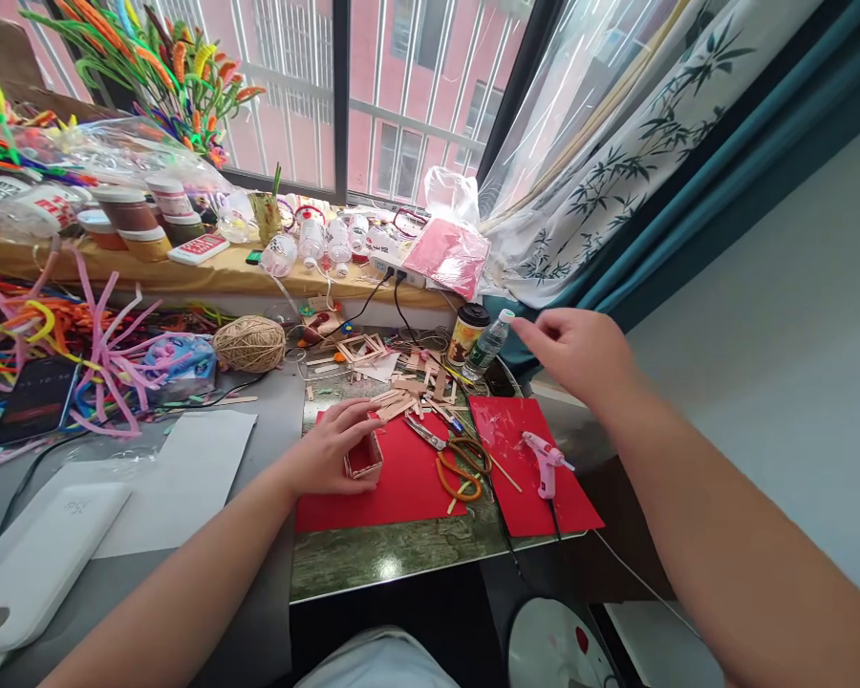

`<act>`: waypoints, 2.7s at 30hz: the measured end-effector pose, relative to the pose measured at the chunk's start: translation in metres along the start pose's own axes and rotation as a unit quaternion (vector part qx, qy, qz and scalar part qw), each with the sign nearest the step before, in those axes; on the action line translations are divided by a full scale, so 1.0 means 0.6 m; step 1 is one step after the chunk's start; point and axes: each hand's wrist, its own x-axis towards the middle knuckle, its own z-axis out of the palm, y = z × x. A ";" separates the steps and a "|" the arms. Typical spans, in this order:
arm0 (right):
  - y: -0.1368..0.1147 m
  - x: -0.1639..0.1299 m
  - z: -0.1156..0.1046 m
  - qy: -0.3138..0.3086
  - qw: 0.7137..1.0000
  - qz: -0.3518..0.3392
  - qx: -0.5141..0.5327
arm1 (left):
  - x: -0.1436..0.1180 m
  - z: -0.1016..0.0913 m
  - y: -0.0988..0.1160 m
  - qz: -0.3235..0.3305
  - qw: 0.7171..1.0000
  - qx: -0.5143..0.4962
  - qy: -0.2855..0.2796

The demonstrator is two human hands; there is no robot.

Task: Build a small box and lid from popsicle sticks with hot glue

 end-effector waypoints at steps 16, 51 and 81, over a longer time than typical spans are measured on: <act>-0.089 -0.240 0.358 -0.043 0.877 0.037 0.478 | 0.019 -0.023 -0.073 -0.239 0.740 -0.512 0.364; -0.162 -0.132 0.377 -0.139 0.616 0.246 0.735 | 0.005 -0.006 -0.068 -0.227 0.542 -0.740 0.326; -0.012 0.011 0.286 0.029 0.537 0.154 0.829 | 0.003 -0.011 -0.112 -0.262 0.521 -0.720 0.376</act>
